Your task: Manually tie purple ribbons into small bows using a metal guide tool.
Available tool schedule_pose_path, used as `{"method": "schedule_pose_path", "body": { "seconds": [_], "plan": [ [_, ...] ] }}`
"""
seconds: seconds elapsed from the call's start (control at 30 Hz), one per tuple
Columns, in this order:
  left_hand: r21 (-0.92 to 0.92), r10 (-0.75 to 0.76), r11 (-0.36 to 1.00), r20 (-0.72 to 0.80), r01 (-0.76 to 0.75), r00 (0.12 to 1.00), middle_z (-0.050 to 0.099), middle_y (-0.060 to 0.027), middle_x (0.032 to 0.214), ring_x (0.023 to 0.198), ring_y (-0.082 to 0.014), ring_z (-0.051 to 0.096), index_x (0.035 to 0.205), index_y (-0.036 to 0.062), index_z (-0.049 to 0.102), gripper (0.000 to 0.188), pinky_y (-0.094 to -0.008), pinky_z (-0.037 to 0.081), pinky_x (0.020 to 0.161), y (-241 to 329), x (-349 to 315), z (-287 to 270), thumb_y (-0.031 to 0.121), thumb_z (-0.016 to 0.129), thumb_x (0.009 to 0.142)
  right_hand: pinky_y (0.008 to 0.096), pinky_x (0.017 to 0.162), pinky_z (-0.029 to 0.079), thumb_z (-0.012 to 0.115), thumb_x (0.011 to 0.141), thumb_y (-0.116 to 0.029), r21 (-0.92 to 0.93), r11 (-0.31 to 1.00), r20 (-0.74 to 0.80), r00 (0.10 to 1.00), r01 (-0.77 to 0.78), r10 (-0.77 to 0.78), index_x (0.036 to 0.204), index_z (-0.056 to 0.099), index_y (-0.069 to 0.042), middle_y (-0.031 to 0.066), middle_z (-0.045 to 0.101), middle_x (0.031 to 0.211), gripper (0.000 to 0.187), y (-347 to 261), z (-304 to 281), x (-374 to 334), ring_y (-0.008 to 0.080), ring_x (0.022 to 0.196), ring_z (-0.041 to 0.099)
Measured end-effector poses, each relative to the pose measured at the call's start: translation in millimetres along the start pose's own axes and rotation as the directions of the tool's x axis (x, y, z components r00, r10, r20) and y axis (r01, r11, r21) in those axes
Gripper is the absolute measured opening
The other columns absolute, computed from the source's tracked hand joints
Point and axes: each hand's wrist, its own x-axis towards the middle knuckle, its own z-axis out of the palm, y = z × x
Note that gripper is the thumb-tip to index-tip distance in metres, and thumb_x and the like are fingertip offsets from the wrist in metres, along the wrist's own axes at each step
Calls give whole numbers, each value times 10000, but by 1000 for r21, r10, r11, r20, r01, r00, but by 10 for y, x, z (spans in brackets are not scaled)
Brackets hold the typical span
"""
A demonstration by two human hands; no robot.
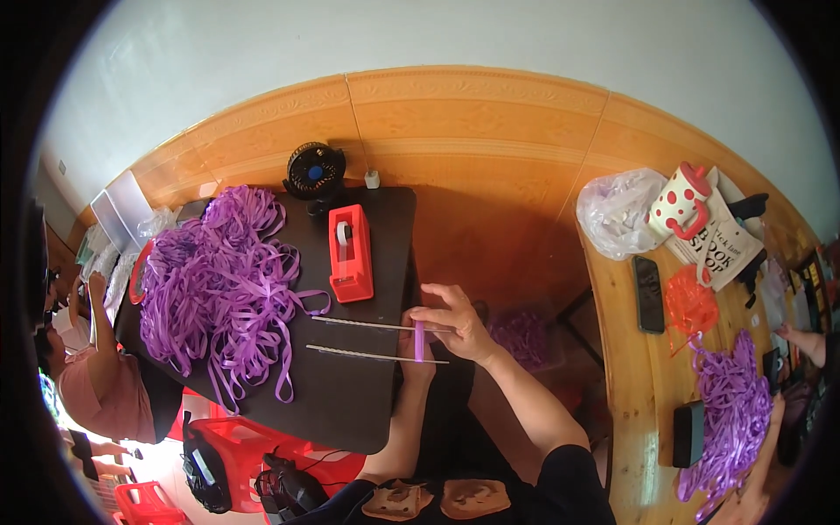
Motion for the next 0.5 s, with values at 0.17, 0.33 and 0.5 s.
{"method": "schedule_pose_path", "body": {
  "seconds": [0.17,0.33,0.5],
  "plan": [
    [88,32,996,-29,-29,999,574,-6,962,902,-100,569,1049,54,562,195,-255,466,795,-22,-25,-69,199,491,938,377,875,435,738,735,-64,-71,995,-24,997,76,-78,1003,714,-161,118,519,1275,285,-56,22,74,277,1056,514],
    [135,11,991,-91,2,996,562,4,903,834,-60,514,995,42,564,186,-229,414,761,-33,-58,-37,181,441,984,360,797,447,739,742,-125,-134,986,-85,990,102,-114,976,720,-155,127,523,1263,237,-15,81,74,277,1048,519],
    [2,-18,1000,-125,18,992,575,9,894,851,-55,520,988,35,589,173,-222,405,785,42,-66,38,153,463,978,347,778,453,731,751,-134,-95,988,-205,969,119,-136,949,716,-128,151,548,1215,198,-18,161,63,285,1020,539]
  ]
}}
